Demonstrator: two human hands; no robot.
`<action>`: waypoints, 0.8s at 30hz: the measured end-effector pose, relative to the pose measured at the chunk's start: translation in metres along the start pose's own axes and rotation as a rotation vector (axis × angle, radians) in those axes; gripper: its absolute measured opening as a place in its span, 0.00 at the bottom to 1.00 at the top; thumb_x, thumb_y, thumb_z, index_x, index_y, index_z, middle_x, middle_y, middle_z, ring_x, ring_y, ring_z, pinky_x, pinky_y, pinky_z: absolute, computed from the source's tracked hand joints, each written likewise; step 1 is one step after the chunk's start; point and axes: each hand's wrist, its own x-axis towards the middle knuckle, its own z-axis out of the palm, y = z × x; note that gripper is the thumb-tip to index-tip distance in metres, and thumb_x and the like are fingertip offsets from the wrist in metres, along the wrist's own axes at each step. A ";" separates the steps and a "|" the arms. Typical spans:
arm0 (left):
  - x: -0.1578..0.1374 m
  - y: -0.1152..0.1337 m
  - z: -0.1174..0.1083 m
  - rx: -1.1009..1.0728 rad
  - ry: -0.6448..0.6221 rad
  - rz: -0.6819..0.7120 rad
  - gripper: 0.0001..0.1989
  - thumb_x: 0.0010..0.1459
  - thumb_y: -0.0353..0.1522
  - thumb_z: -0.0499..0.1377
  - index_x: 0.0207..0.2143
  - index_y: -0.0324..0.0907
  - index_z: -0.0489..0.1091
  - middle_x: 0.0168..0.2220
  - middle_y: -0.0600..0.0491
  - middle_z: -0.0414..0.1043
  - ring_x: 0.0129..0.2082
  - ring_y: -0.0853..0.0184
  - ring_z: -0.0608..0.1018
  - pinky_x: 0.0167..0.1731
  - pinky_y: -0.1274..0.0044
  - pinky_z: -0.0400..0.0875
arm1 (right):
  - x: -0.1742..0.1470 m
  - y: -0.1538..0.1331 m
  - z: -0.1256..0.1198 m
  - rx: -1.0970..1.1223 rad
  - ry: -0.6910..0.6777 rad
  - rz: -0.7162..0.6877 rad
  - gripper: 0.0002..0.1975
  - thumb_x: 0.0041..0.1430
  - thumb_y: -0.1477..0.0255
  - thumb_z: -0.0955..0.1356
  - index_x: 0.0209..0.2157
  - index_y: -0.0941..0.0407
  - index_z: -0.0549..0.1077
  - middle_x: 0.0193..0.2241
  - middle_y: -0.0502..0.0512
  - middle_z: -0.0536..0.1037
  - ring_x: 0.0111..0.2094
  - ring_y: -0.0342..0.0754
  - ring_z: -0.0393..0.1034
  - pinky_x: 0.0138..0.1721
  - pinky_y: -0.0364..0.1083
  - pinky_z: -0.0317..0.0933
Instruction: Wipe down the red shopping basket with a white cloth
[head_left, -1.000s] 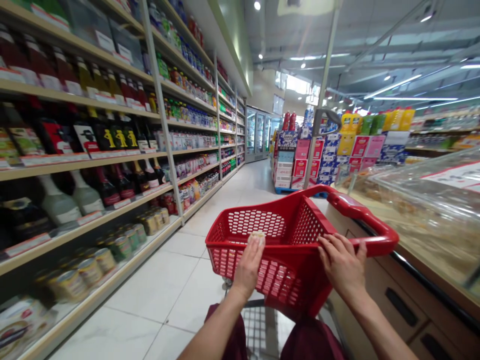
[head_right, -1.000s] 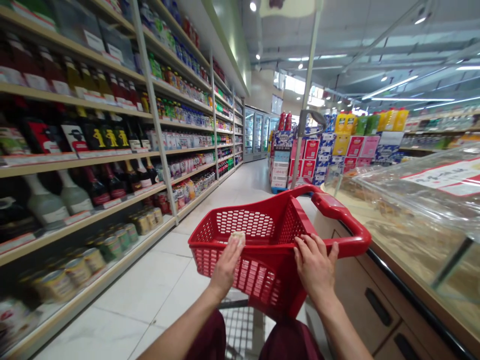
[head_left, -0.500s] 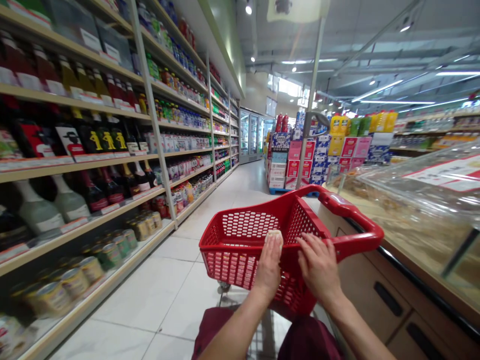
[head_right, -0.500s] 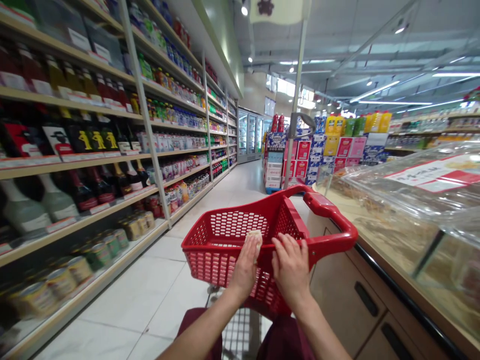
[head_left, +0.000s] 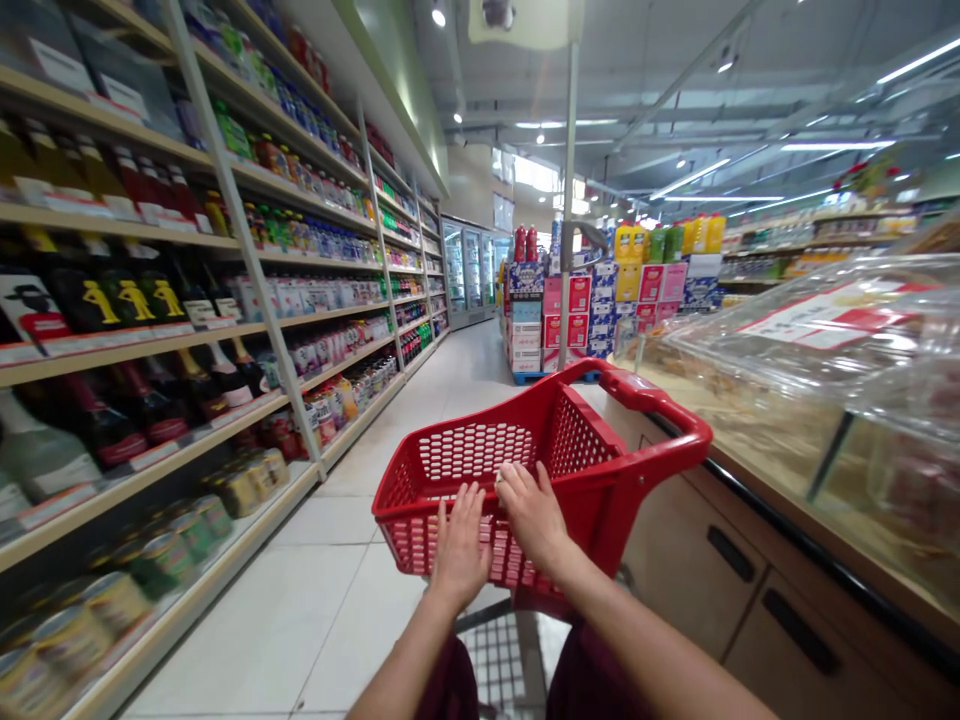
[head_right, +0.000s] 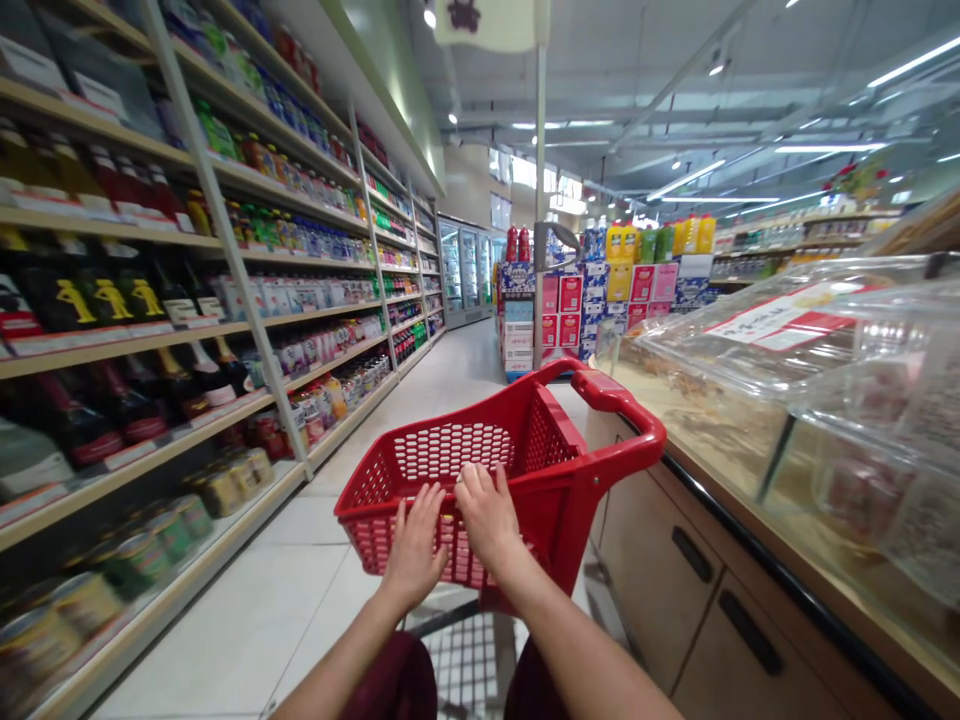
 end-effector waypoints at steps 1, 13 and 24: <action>0.001 0.001 0.000 0.005 0.005 0.002 0.34 0.44 0.23 0.49 0.57 0.37 0.48 0.58 0.44 0.53 0.59 0.60 0.53 0.55 0.58 0.48 | -0.002 0.006 0.000 -0.010 0.013 -0.019 0.13 0.56 0.76 0.61 0.43 0.53 0.67 0.49 0.55 0.67 0.50 0.49 0.58 0.54 0.56 0.43; 0.013 0.031 0.006 0.018 0.048 -0.097 0.31 0.43 0.23 0.48 0.54 0.33 0.52 0.56 0.41 0.56 0.58 0.56 0.55 0.54 0.56 0.49 | -0.038 0.077 -0.038 -0.156 0.224 0.057 0.19 0.55 0.82 0.56 0.43 0.55 0.70 0.50 0.57 0.68 0.51 0.48 0.60 0.52 0.50 0.49; 0.016 0.030 0.008 -0.050 0.002 -0.111 0.32 0.42 0.21 0.47 0.54 0.35 0.54 0.55 0.43 0.59 0.56 0.57 0.58 0.54 0.55 0.47 | -0.046 0.147 -0.078 -0.251 0.214 0.173 0.17 0.53 0.81 0.57 0.40 0.58 0.71 0.47 0.60 0.70 0.47 0.50 0.64 0.50 0.52 0.51</action>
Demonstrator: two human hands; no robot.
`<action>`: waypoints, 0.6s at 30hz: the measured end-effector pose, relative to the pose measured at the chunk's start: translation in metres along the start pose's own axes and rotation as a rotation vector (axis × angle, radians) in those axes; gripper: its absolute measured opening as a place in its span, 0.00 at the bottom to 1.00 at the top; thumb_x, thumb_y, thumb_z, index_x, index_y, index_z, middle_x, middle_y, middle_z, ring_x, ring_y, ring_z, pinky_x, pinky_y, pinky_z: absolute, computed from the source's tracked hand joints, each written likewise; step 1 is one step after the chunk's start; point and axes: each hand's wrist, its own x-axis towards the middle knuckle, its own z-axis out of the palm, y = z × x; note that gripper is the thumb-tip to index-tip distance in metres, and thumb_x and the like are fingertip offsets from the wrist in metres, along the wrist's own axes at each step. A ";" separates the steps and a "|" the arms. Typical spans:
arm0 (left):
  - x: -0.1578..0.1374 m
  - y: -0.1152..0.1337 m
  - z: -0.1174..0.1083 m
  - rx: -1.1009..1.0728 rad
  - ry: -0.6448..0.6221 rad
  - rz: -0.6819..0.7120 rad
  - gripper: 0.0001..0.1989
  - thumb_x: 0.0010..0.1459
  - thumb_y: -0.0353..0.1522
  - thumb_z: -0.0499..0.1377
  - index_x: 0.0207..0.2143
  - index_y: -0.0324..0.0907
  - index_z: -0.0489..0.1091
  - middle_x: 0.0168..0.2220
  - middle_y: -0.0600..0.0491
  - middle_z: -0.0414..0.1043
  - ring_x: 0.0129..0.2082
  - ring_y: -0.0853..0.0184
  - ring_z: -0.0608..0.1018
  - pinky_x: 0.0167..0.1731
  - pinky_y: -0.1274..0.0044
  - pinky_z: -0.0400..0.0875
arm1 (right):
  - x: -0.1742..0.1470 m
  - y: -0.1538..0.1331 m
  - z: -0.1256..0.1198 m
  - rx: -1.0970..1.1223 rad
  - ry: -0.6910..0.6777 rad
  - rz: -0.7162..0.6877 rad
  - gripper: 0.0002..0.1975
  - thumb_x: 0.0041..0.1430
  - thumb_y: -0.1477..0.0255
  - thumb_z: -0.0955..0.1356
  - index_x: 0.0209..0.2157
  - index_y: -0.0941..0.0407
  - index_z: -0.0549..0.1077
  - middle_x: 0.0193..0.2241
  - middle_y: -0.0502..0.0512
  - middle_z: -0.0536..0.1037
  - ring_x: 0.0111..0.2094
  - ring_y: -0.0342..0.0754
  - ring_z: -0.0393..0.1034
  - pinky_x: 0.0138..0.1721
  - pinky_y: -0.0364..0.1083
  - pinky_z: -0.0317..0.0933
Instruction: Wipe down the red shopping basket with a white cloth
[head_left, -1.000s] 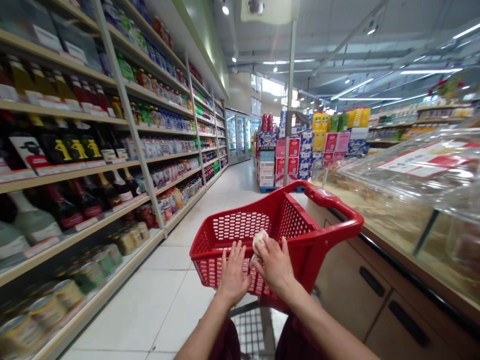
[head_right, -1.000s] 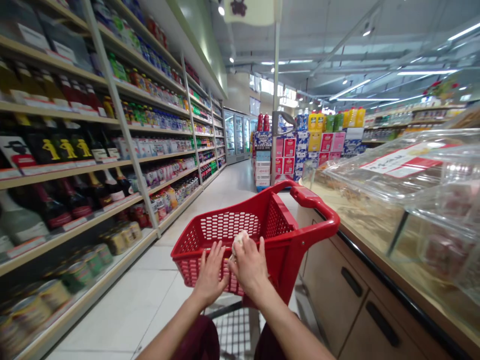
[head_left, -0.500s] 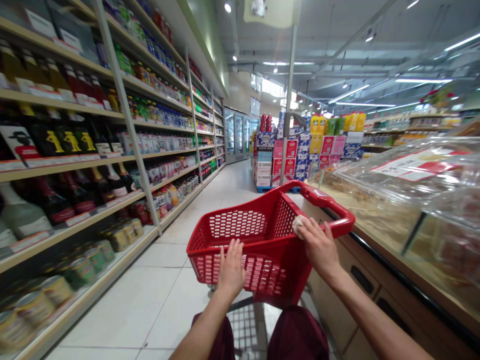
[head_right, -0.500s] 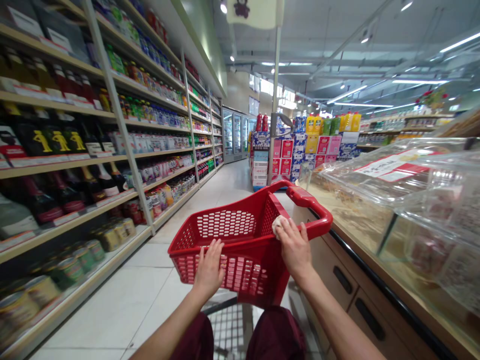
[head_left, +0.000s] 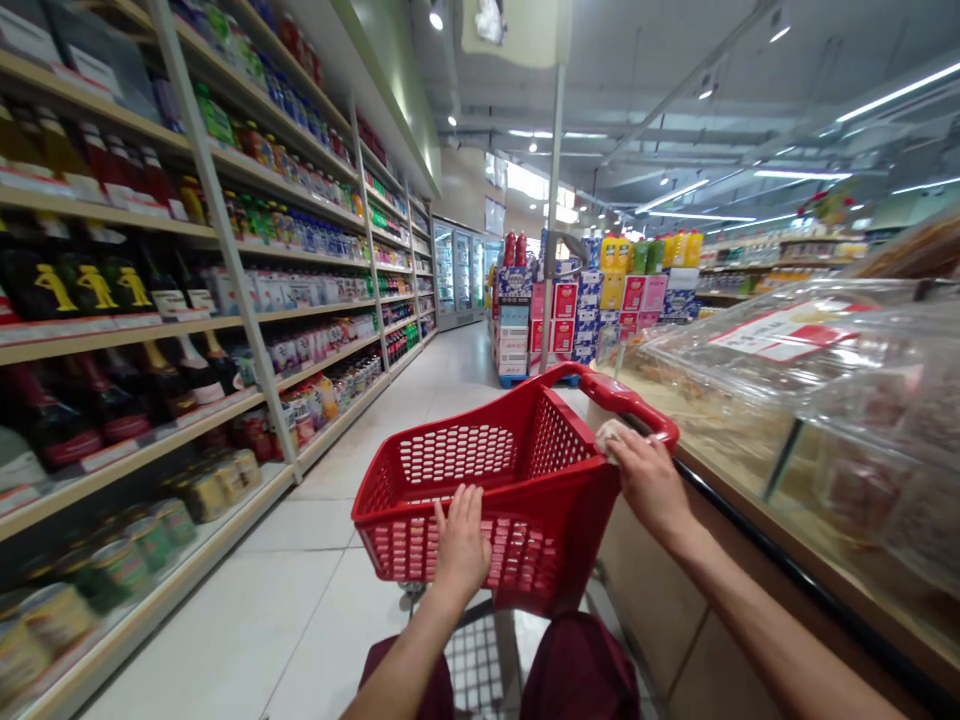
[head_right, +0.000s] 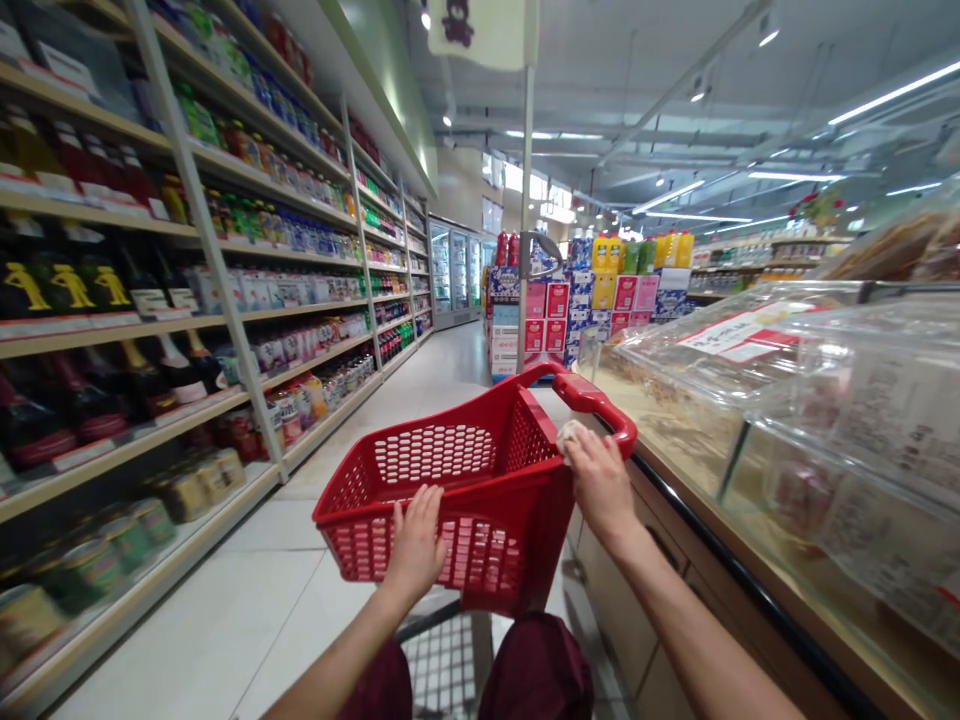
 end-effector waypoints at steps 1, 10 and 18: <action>0.000 0.000 0.002 -0.004 0.013 -0.007 0.31 0.42 0.21 0.47 0.54 0.36 0.54 0.54 0.43 0.60 0.56 0.57 0.58 0.54 0.55 0.47 | -0.002 -0.008 0.001 0.029 -0.014 -0.036 0.17 0.53 0.82 0.57 0.41 0.57 0.71 0.47 0.58 0.70 0.48 0.49 0.63 0.50 0.51 0.52; 0.000 -0.007 0.002 0.024 -0.041 -0.009 0.32 0.42 0.19 0.46 0.54 0.35 0.55 0.54 0.44 0.59 0.57 0.60 0.57 0.55 0.58 0.46 | -0.005 -0.047 0.019 0.071 -0.066 -0.261 0.16 0.53 0.78 0.62 0.44 0.53 0.69 0.49 0.54 0.68 0.52 0.50 0.59 0.54 0.53 0.44; 0.007 0.001 -0.002 0.007 -0.099 -0.078 0.30 0.43 0.20 0.47 0.53 0.34 0.56 0.54 0.43 0.59 0.57 0.59 0.57 0.55 0.57 0.45 | 0.037 0.071 -0.018 0.076 -0.129 -0.033 0.16 0.48 0.80 0.59 0.35 0.57 0.74 0.41 0.58 0.74 0.45 0.52 0.66 0.46 0.50 0.57</action>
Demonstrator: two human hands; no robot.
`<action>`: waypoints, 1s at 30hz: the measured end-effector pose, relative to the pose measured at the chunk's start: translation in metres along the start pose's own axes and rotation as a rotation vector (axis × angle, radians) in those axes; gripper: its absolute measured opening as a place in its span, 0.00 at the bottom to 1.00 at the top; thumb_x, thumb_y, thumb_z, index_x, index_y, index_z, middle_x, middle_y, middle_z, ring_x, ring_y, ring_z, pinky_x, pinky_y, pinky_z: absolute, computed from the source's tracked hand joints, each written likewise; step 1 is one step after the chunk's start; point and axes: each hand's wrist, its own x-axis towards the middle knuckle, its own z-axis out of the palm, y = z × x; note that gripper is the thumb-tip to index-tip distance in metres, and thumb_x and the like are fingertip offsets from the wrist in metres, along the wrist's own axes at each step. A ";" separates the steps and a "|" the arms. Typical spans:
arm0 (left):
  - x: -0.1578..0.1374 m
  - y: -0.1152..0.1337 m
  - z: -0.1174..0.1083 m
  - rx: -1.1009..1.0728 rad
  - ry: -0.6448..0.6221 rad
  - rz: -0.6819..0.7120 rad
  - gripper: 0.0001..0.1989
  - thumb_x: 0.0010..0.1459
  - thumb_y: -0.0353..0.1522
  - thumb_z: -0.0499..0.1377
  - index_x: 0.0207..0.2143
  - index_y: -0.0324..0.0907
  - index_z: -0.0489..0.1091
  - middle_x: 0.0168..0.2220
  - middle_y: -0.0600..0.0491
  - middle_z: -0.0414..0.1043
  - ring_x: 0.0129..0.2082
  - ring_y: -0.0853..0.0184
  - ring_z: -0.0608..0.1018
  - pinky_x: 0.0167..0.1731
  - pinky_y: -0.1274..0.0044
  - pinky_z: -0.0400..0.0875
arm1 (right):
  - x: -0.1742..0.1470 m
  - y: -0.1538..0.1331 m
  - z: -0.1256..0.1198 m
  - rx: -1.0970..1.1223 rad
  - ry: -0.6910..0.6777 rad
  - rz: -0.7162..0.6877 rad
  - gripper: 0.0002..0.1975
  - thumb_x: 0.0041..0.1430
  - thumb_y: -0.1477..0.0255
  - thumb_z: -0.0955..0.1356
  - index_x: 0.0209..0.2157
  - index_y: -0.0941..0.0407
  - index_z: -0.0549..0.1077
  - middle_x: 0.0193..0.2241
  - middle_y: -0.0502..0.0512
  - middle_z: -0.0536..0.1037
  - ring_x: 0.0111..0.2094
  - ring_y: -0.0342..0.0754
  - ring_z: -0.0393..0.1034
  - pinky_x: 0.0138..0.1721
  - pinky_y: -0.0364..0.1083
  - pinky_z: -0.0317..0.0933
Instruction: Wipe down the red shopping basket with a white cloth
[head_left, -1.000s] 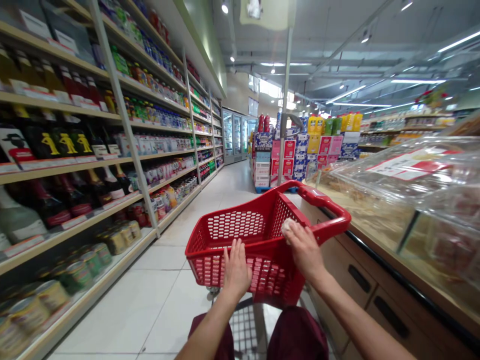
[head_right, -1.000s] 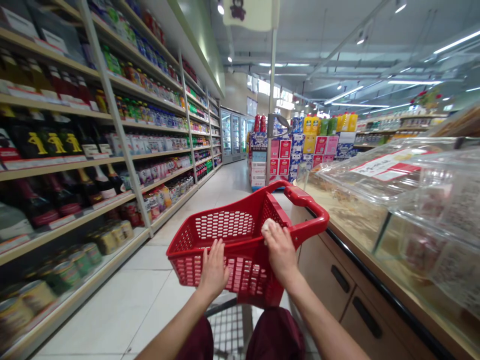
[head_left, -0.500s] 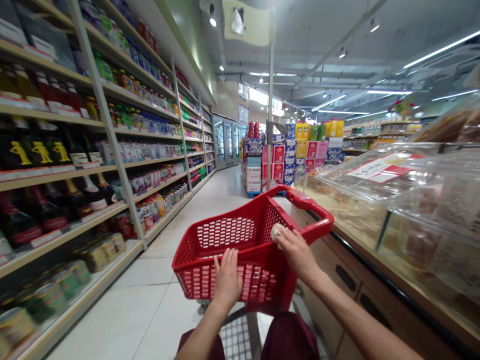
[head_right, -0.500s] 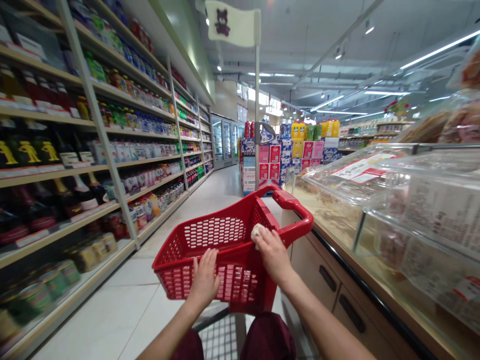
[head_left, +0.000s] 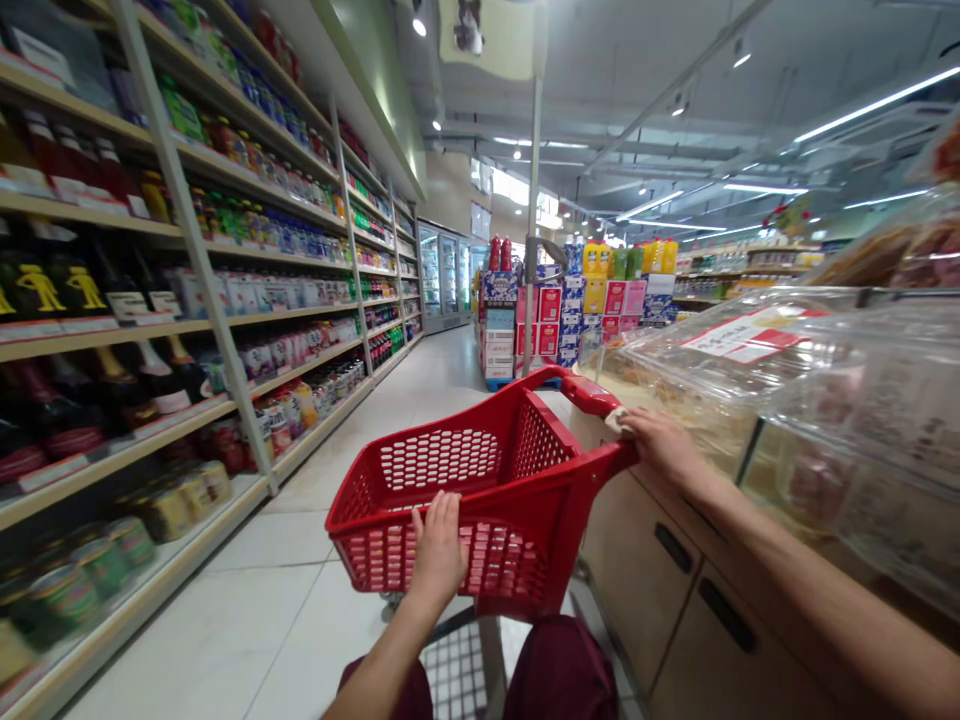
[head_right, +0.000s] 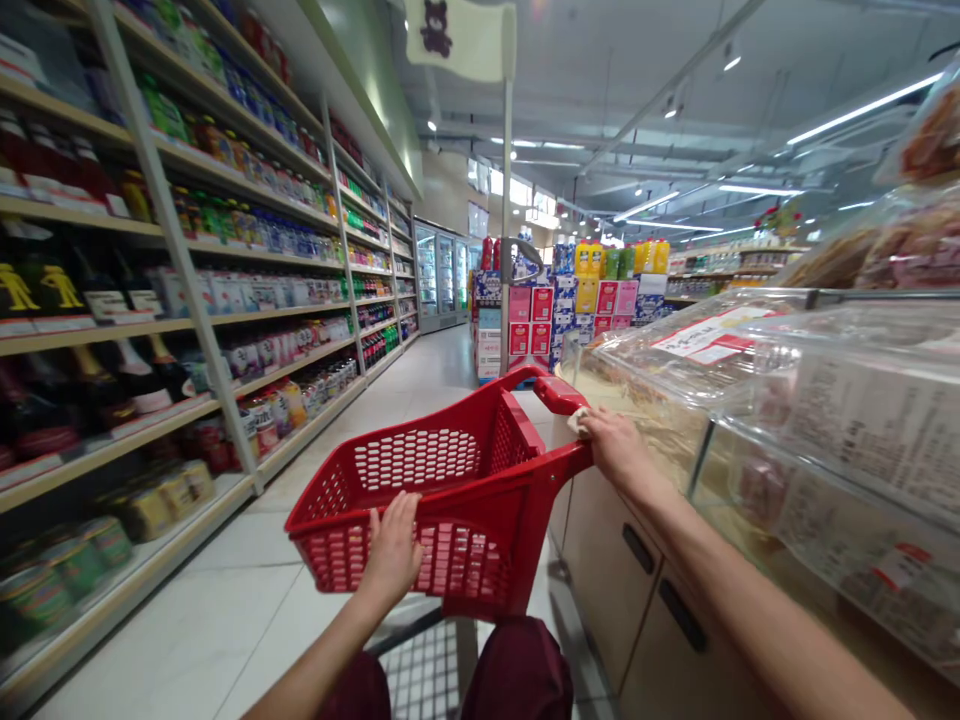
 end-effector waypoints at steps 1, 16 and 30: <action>0.001 0.000 0.000 -0.001 -0.011 -0.007 0.30 0.43 0.21 0.47 0.53 0.34 0.56 0.54 0.42 0.59 0.57 0.59 0.57 0.55 0.57 0.45 | 0.009 0.011 -0.002 0.046 -0.024 0.053 0.16 0.48 0.80 0.59 0.34 0.57 0.74 0.41 0.58 0.74 0.44 0.51 0.66 0.45 0.49 0.58; -0.006 0.007 -0.005 0.084 -0.050 0.067 0.35 0.42 0.20 0.46 0.56 0.34 0.50 0.58 0.46 0.52 0.59 0.61 0.52 0.56 0.59 0.44 | -0.038 -0.090 0.037 0.137 0.162 -0.144 0.18 0.54 0.81 0.57 0.42 0.55 0.71 0.46 0.56 0.71 0.49 0.48 0.63 0.51 0.52 0.53; 0.002 0.001 -0.009 -0.026 -0.147 0.040 0.38 0.38 0.18 0.45 0.56 0.37 0.50 0.59 0.47 0.51 0.60 0.63 0.50 0.56 0.59 0.42 | -0.153 -0.143 0.091 0.237 0.234 0.120 0.25 0.48 0.84 0.55 0.45 0.53 0.69 0.42 0.54 0.74 0.43 0.46 0.69 0.41 0.48 0.66</action>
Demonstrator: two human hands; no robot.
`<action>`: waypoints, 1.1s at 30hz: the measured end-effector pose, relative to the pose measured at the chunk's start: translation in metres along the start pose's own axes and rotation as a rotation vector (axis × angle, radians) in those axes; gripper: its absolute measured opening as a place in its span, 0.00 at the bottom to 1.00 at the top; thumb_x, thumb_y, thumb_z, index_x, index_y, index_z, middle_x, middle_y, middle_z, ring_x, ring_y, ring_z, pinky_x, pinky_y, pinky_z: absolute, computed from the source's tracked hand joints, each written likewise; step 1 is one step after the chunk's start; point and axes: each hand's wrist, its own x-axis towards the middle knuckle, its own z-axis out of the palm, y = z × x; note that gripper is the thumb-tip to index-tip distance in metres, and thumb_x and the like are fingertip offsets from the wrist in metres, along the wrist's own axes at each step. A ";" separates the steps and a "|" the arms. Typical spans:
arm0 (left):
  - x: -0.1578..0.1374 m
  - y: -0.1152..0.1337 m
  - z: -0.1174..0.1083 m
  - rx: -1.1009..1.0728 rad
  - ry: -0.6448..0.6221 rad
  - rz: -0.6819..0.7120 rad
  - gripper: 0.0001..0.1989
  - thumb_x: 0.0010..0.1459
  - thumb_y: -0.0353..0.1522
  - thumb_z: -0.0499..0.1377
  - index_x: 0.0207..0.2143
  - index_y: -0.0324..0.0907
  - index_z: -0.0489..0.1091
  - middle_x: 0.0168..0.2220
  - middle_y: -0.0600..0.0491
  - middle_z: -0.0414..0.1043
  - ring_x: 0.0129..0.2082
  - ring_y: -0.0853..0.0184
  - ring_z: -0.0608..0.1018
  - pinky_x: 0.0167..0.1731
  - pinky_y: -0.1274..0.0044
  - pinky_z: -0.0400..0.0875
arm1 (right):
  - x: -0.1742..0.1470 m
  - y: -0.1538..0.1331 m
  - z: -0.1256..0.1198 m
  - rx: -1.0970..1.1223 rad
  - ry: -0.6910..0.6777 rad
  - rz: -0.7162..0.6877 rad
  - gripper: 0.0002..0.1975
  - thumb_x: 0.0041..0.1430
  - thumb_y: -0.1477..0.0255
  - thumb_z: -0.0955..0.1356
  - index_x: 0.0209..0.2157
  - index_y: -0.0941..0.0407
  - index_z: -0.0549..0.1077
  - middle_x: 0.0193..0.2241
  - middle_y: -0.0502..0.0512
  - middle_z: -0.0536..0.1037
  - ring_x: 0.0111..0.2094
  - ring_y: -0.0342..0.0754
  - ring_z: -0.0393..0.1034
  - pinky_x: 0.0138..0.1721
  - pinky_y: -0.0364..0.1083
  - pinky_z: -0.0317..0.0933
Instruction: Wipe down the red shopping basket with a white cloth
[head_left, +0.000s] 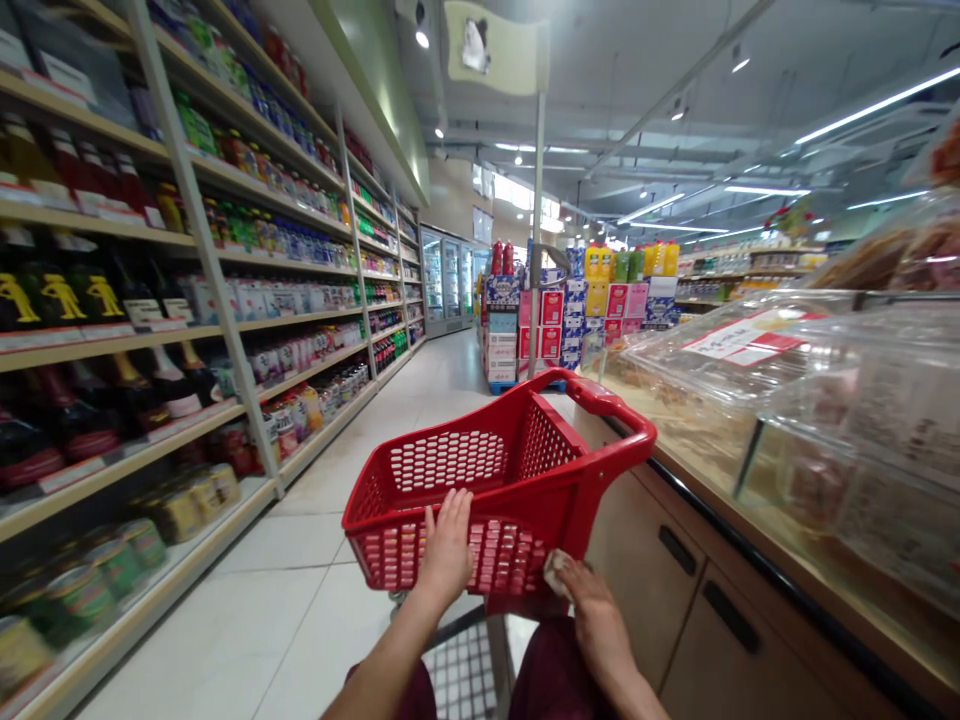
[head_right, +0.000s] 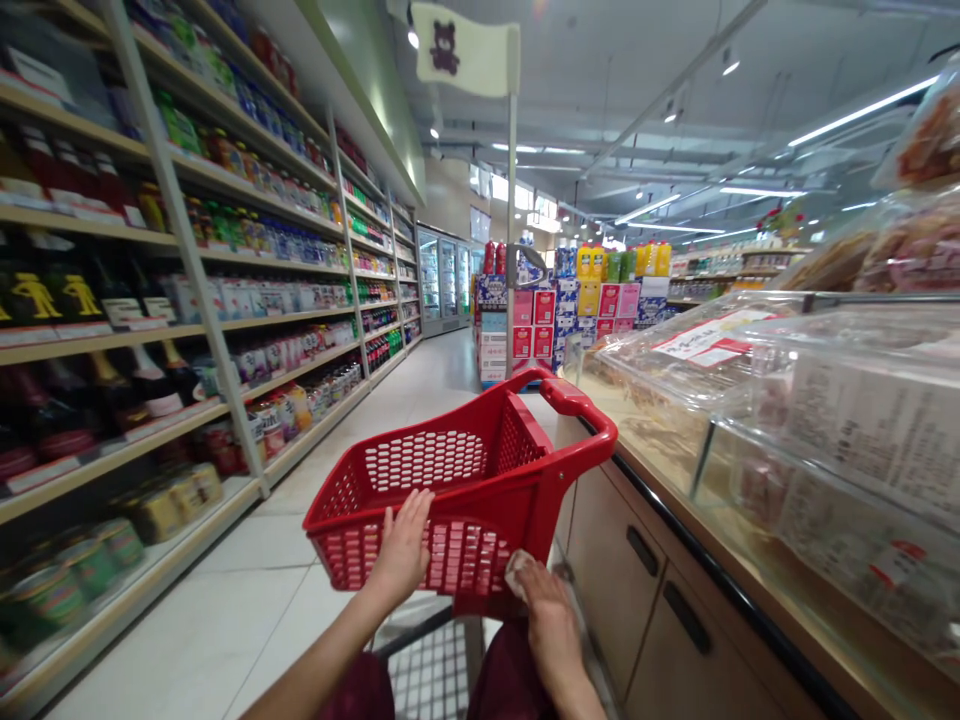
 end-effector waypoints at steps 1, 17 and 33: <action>0.001 0.000 0.000 -0.001 -0.008 -0.003 0.38 0.38 0.18 0.45 0.56 0.36 0.50 0.59 0.47 0.51 0.60 0.63 0.50 0.56 0.59 0.42 | 0.008 0.000 -0.003 0.024 0.024 0.011 0.24 0.49 0.84 0.56 0.46 0.54 0.68 0.43 0.54 0.73 0.45 0.46 0.67 0.42 0.48 0.65; -0.003 0.001 -0.012 -0.018 -0.075 -0.024 0.39 0.38 0.17 0.44 0.57 0.35 0.48 0.60 0.47 0.46 0.60 0.63 0.47 0.56 0.58 0.40 | 0.070 -0.022 0.006 0.087 0.111 -0.130 0.25 0.55 0.83 0.56 0.53 0.52 0.60 0.52 0.57 0.64 0.55 0.50 0.54 0.52 0.56 0.54; -0.026 -0.101 -0.038 -0.078 -0.060 -0.203 0.35 0.39 0.17 0.46 0.53 0.38 0.56 0.57 0.48 0.56 0.58 0.65 0.54 0.56 0.63 0.48 | 0.049 -0.103 0.061 0.198 -0.121 -0.394 0.16 0.58 0.80 0.57 0.42 0.57 0.70 0.42 0.57 0.74 0.48 0.48 0.64 0.44 0.48 0.65</action>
